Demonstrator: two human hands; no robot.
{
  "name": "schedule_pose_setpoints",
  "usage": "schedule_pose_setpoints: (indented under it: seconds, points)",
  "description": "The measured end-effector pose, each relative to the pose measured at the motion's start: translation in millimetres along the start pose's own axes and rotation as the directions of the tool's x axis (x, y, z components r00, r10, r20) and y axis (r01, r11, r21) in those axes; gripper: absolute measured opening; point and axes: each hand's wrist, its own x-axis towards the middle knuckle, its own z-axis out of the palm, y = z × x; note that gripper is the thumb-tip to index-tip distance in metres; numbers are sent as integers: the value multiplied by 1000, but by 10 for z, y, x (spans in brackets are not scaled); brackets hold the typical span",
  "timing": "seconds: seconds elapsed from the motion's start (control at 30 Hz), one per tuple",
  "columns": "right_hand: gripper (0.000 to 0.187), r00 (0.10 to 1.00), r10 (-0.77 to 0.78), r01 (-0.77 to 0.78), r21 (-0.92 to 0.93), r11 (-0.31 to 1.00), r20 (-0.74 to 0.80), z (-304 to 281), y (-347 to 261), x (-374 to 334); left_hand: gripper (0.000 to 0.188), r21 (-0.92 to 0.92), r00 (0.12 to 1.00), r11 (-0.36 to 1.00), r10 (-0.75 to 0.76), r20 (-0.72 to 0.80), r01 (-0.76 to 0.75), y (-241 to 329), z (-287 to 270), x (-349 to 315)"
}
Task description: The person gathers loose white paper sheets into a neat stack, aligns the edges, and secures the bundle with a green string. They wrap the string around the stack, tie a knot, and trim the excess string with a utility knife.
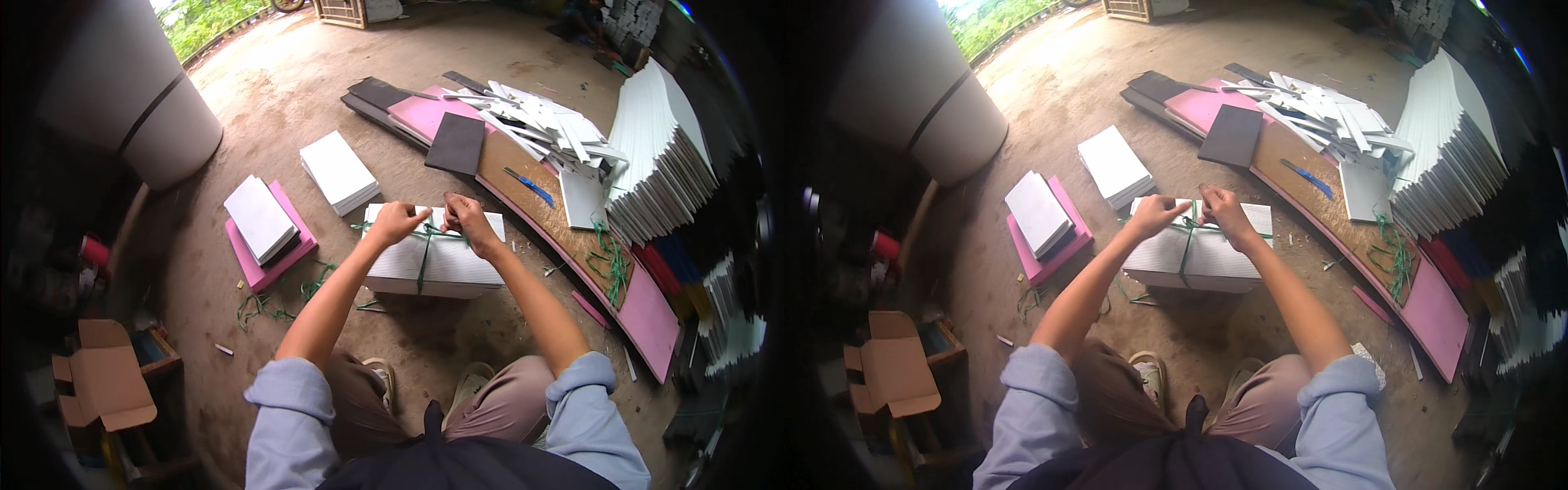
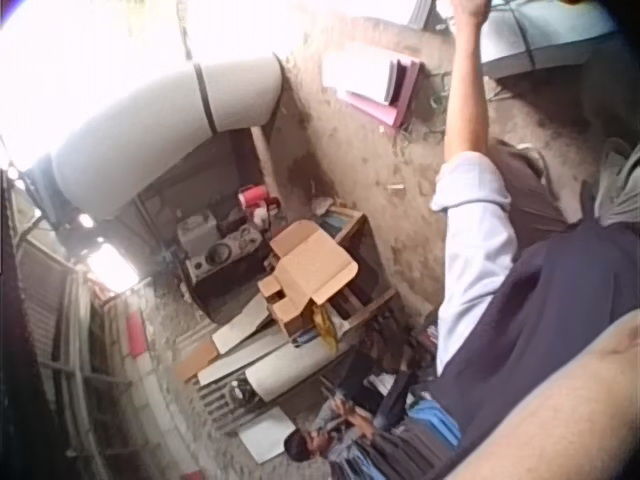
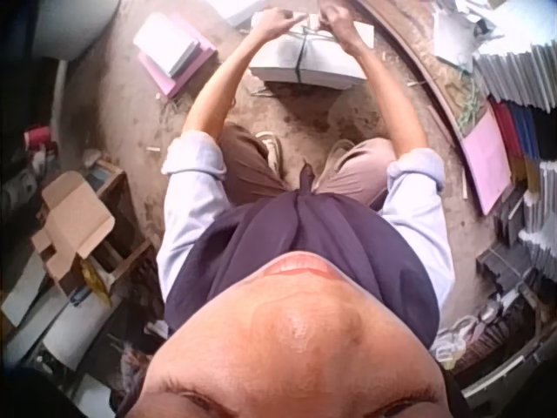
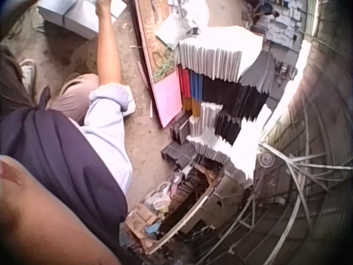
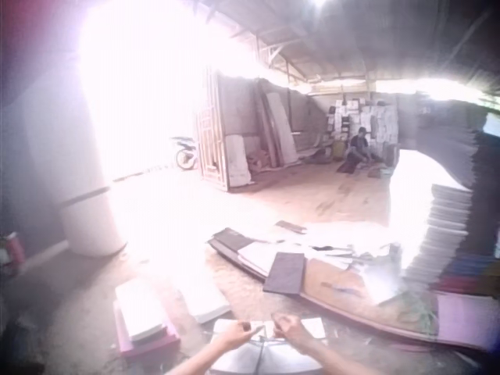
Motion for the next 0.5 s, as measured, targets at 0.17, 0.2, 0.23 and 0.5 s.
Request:
schedule_pose_setpoints:
  seconds: [0.17,0.2,0.23,0.5]
  points:
    - [38,969,-53,-49,-401,915,-240,129,226,-248,13,155,935,983,-38,-353,99,-170,227,102]
    - [38,968,-62,-33,-367,929,-244,136,303,-315,11,249,911,968,70,-406,36,-226,261,146]
    - [37,964,-67,-26,-341,940,-259,105,394,-396,8,282,899,959,100,-426,27,-258,314,191]
    - [37,959,-38,35,-15,999,-280,45,648,-807,6,320,896,947,155,-416,-15,-536,509,417]
